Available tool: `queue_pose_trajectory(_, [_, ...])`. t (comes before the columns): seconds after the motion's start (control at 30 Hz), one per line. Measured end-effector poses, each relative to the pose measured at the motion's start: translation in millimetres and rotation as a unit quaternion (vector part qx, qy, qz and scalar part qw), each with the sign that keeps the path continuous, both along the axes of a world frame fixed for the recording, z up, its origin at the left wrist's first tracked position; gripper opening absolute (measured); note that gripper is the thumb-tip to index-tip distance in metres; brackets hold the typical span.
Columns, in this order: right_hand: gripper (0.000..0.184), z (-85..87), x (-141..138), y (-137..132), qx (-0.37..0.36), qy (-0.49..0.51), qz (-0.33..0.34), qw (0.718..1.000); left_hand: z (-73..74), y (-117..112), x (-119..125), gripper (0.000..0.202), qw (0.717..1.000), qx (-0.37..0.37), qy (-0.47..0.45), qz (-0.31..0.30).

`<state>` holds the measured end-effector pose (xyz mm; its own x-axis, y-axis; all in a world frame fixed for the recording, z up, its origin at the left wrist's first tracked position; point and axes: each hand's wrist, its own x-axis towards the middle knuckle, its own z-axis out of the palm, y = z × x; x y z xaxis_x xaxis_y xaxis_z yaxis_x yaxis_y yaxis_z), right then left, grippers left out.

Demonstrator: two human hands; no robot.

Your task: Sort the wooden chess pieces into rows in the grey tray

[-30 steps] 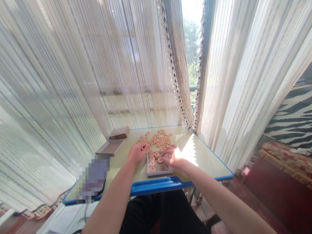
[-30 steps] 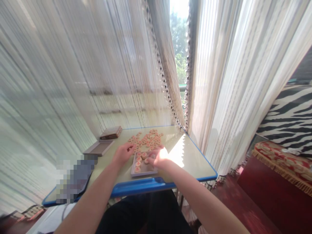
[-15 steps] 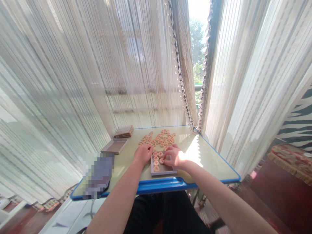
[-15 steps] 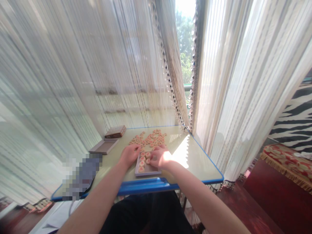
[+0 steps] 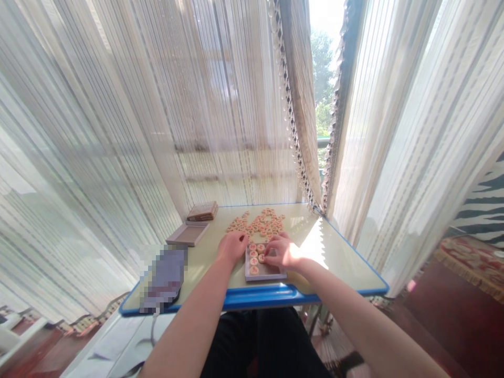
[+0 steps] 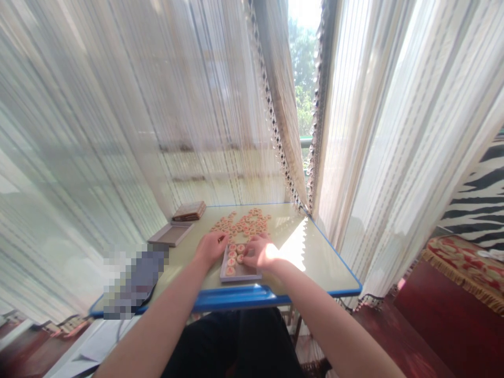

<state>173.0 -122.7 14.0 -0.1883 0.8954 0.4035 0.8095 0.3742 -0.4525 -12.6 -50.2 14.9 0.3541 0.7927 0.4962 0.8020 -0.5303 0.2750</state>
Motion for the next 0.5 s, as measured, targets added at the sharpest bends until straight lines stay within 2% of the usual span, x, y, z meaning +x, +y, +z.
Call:
queue_pose_trajectory(0.23, [0.014, -0.8, -1.0, 2.7, -0.006, -0.008, -0.002, 1.0, -0.7, 0.3, 0.7, 0.022, 0.998, -0.008, -0.049, -0.038])
queue_pose_trajectory(0.5, [0.016, -2.1, 0.0, 4.7, -0.012, -0.006, -0.006, 1.0, -0.5, -0.9, 1.3, 0.021, 0.998, -0.015, -0.044, -0.043])
